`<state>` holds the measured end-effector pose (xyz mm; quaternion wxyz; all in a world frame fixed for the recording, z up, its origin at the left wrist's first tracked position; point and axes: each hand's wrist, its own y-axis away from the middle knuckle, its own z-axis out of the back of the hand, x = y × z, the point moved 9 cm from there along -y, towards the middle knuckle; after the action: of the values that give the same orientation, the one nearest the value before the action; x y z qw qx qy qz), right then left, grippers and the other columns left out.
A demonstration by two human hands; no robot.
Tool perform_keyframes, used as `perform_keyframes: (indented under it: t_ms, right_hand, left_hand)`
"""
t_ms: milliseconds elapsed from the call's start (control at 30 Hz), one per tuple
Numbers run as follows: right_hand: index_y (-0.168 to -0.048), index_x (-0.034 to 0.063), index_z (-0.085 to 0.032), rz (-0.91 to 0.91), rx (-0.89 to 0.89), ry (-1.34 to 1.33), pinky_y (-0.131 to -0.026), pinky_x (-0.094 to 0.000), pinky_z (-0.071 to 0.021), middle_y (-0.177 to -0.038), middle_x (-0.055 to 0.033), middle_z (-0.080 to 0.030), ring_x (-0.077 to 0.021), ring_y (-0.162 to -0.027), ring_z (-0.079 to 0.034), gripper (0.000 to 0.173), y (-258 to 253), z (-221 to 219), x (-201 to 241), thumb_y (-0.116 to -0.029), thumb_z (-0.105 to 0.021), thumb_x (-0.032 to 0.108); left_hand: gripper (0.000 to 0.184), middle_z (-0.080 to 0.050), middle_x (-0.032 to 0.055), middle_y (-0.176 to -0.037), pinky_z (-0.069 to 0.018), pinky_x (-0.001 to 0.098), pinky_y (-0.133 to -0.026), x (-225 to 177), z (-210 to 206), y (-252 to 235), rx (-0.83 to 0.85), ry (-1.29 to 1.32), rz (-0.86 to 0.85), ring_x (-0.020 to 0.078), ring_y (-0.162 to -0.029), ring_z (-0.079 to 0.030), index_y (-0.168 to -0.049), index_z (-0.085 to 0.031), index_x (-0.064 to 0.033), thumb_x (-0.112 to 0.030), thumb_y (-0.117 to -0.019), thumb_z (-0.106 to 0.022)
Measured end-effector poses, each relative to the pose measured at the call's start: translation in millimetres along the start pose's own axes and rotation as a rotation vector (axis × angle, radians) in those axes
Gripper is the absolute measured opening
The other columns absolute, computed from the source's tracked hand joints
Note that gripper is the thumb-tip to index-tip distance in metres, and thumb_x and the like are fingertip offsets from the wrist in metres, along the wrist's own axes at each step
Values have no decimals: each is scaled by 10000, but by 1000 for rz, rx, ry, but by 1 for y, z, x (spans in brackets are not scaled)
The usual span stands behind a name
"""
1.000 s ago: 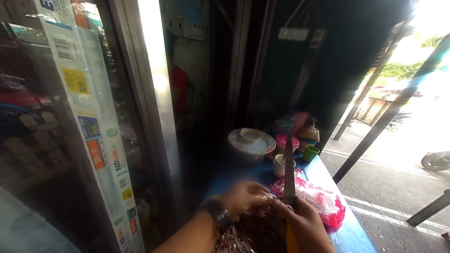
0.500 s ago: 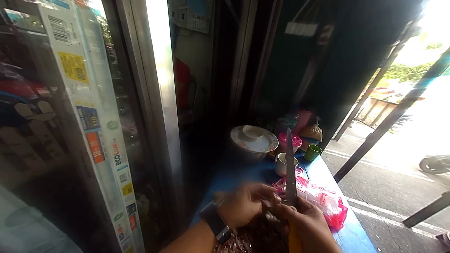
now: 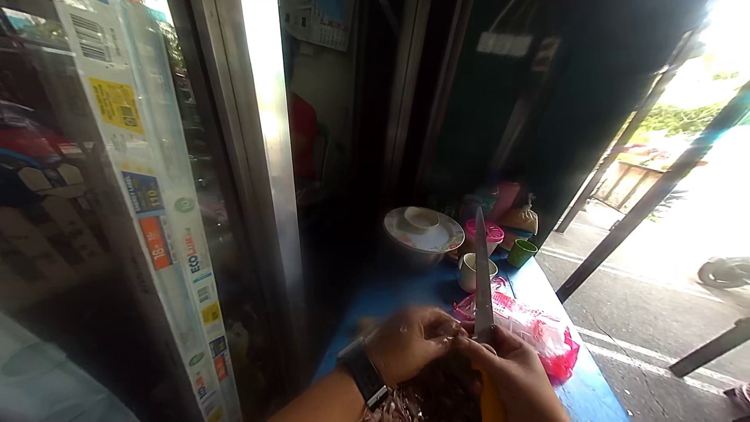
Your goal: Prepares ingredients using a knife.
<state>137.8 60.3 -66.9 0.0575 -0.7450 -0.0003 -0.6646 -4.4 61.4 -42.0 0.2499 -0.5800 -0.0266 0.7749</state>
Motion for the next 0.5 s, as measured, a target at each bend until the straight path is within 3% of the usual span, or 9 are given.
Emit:
perform_keyframes:
  t_ms: [100,200,333,400,500]
  right_hand:
    - [-989,-10,-703,23,-3,11,-405,-208,-494,-724,-45,-690,-69,-460,-567,157,-1,1,0,-843,-748,29]
    - [-946,10,-723,79,16,36,-413,-203,-501,-698,-23,-699,-56,-460,-577,104,-1,1,3,-845,-741,29]
    - [-885,40,-708,105,-11,88,-410,-201,-506,-651,8,-683,-47,-443,-577,64,0,-1,4,-834,-739,19]
    - [-899,20,-696,86,-24,66,-403,-211,-502,-661,-17,-682,-65,-441,-575,75,0,1,4,-835,-735,18]
    - [-920,0,-675,57,-22,-24,-405,-215,-504,-693,-46,-687,-79,-453,-580,87,1,3,4,-841,-710,5]
  left_hand:
    - [229,-706,91,-1073,-538,184,-864,0,-2,1,19,6,29,29,-943,-658,-1126,-701,40,-111,-963,-644]
    - [231,-682,96,-981,-520,203,-784,-4,-4,2,-17,-113,35,64,-854,-635,-1088,-685,34,-113,-923,-619]
    - [258,-698,161,-1023,-528,279,-813,-6,-6,2,-37,-222,47,153,-896,-660,-1128,-688,47,-87,-952,-555]
    - [281,-671,117,-1093,-542,258,-841,4,-8,0,28,-12,158,103,-931,-652,-1234,-634,42,-97,-1029,-501]
    - [208,-599,17,-893,-567,256,-640,20,-9,1,-35,461,353,85,-727,-635,-1176,-553,-16,-73,-1075,-381]
